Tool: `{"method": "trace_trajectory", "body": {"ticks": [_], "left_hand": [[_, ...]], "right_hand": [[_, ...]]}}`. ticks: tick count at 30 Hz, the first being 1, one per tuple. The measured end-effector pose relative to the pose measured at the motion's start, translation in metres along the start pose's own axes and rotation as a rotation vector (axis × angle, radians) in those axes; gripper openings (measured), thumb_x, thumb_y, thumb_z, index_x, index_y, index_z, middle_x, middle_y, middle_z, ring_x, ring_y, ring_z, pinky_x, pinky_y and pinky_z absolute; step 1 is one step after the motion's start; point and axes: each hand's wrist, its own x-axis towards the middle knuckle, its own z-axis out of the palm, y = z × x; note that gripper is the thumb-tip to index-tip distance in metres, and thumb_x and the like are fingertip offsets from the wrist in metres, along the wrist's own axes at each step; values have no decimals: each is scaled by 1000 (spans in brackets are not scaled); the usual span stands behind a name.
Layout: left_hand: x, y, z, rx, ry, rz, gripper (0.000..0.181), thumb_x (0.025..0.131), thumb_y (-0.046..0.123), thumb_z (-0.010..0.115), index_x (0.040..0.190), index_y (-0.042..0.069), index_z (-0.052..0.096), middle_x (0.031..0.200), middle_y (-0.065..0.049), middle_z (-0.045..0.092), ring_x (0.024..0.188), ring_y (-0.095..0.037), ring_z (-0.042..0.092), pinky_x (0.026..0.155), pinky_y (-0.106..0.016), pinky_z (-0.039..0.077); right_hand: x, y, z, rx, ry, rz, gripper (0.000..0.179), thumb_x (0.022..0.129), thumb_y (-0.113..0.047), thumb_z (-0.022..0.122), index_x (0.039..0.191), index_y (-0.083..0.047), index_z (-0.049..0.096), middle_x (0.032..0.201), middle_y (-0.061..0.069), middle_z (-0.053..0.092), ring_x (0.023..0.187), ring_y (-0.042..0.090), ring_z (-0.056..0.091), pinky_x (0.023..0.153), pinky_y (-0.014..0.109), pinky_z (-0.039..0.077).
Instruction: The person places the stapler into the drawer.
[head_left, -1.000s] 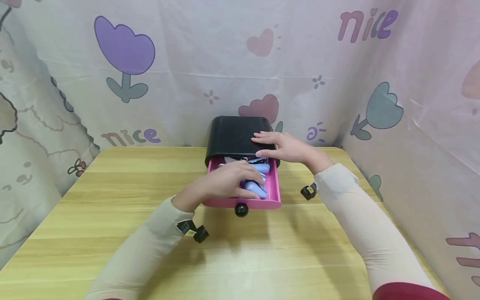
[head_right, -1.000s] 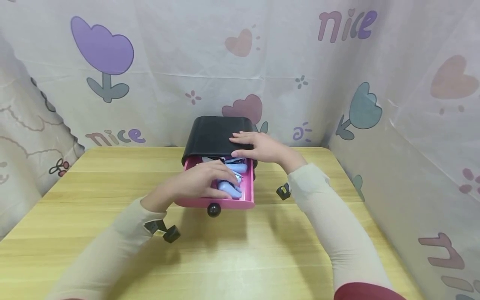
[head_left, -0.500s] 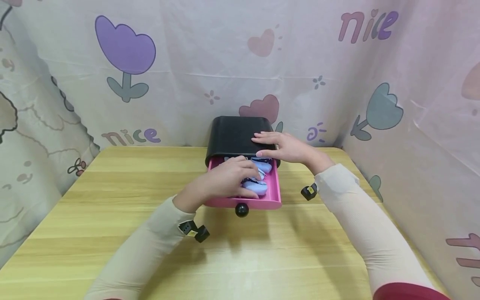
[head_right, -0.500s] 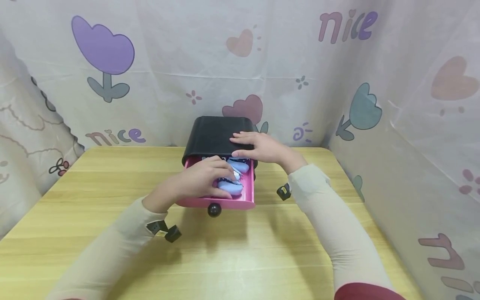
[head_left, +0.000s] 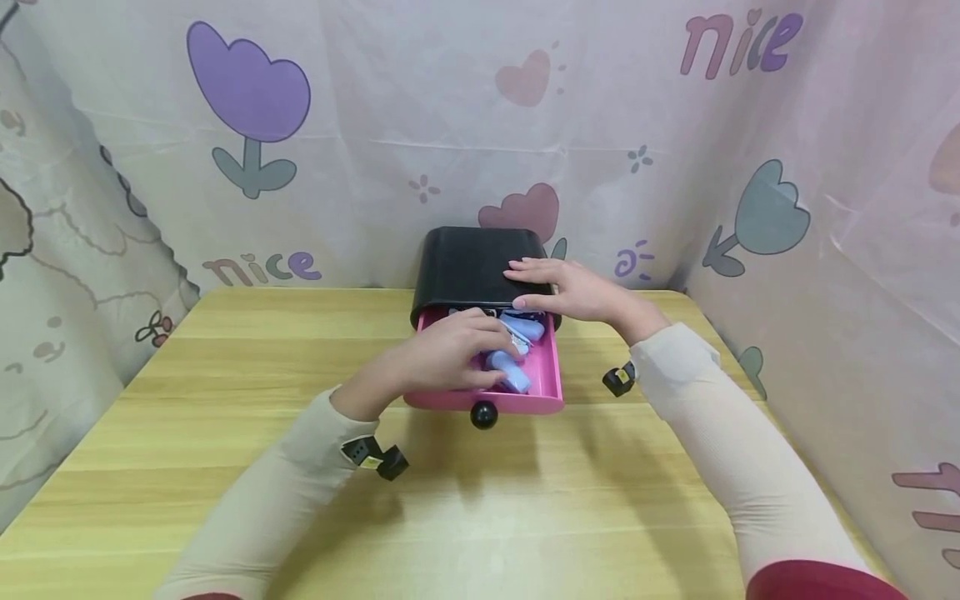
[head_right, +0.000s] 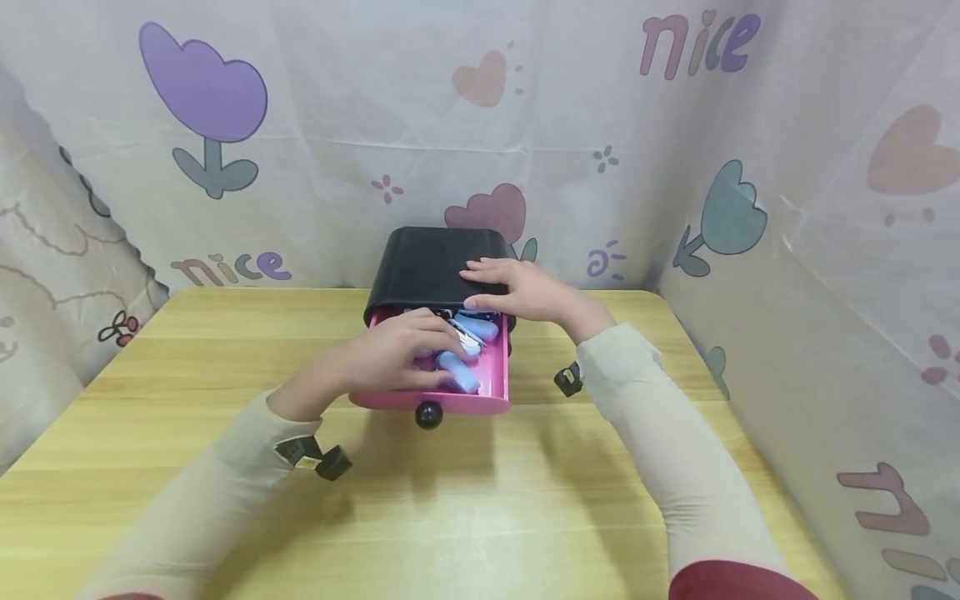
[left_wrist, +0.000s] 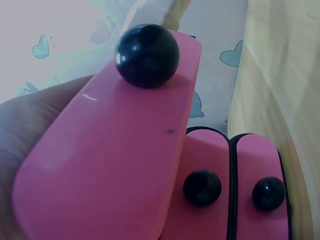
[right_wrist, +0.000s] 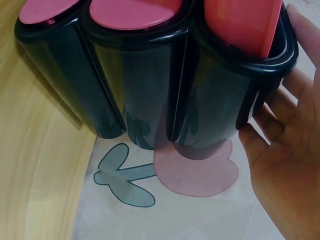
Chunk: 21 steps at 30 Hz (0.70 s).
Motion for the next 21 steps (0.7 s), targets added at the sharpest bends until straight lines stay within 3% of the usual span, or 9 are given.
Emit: {"method": "trace_trajectory", "body": {"ticks": [10,21], "left_hand": [[-15,0,-6,-26,9,-64,29,87,30,75,114,20,72,119,2,65,116,-20,53,102,-41,43],[-43,11,-8,-43,117,-68,31,89,30,73,117,17,70,120,0,65,116,-20,55,98,-42,47]], "right_hand": [[0,-1,-1,-6,1,18,63,92,-55,59,146,-26,47,155,-6,34,146,16,22,114,55,19],[-1,-1,1,-6,11,14,63,92,-55,60,146,-25,48,155,-5,35,145,16,23,114,55,20]]}}
